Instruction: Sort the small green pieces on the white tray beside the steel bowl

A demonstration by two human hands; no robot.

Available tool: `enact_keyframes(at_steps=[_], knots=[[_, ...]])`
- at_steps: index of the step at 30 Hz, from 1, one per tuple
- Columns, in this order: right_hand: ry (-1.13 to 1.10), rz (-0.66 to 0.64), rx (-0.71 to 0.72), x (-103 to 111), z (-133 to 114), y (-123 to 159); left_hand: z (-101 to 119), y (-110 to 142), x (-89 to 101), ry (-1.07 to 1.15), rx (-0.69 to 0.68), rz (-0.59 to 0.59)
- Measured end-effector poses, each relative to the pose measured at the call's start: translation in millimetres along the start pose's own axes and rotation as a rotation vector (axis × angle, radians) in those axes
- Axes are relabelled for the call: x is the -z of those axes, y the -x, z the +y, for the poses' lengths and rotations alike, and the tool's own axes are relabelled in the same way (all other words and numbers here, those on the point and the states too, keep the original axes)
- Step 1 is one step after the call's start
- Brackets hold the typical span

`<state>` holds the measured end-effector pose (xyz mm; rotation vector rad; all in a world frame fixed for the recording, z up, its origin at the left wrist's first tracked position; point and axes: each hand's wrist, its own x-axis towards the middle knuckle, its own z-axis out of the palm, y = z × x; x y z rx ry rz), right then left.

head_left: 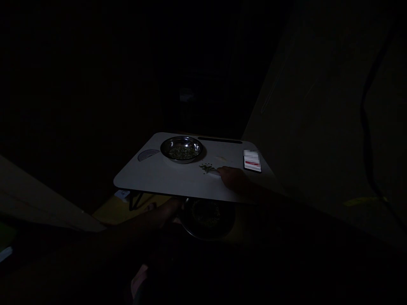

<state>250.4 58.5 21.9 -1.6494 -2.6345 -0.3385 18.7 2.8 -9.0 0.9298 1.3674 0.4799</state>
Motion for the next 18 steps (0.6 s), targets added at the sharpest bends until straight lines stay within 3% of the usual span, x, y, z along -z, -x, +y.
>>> enact_keyframes(at_steps=[13, 18], knots=[[-0.031, 0.038, 0.050, 0, -6, 8, -10, -14, 3.9, 0.052, -0.053, -0.039], [-0.042, 0.036, 0.081, 5, -11, 8, -8, -10, 2.6, 0.051, -0.035, 0.003]])
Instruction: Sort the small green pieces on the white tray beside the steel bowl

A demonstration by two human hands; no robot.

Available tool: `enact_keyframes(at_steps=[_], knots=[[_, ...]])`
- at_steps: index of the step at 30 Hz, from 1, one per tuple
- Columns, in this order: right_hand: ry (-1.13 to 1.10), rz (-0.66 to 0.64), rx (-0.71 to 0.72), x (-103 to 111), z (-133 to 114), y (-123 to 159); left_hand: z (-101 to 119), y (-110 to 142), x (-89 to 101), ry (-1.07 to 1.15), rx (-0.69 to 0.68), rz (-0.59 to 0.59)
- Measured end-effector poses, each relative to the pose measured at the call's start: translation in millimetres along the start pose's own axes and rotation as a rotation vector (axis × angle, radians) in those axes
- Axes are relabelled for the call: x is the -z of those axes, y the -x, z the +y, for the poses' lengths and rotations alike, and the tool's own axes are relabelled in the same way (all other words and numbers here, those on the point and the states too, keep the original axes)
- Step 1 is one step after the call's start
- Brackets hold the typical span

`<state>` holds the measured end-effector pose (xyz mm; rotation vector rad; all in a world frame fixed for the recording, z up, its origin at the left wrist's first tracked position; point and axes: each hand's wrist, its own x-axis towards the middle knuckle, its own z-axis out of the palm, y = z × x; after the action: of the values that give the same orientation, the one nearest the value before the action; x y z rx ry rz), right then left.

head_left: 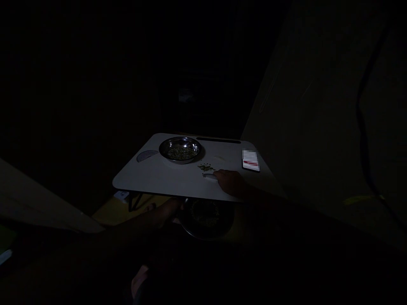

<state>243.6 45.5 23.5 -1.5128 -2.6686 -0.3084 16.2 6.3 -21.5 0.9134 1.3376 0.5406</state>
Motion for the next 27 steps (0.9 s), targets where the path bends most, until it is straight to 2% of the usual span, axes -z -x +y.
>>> enact_keyframes(at_steps=[5, 14, 21, 24, 27], knots=[[-0.044, 0.023, 0.060, 4, -11, 5, -2, -3, 1.4, 0.009, -0.008, -0.041], [-0.150, 0.052, 0.167, 11, -33, 24, -7, -8, 3.6, -0.009, -0.011, 0.020], [-0.160, 0.054, 0.277, 19, -51, 32, -7, -9, 3.3, -0.002, 0.009, 0.008], [-0.162, 0.041, 0.299, 22, -52, 33, -5, -7, 3.2, -0.005, -0.007, -0.020], [-0.190, 0.067, 0.240, 24, -44, 30, -3, -4, 2.7, 0.009, -0.024, -0.062]])
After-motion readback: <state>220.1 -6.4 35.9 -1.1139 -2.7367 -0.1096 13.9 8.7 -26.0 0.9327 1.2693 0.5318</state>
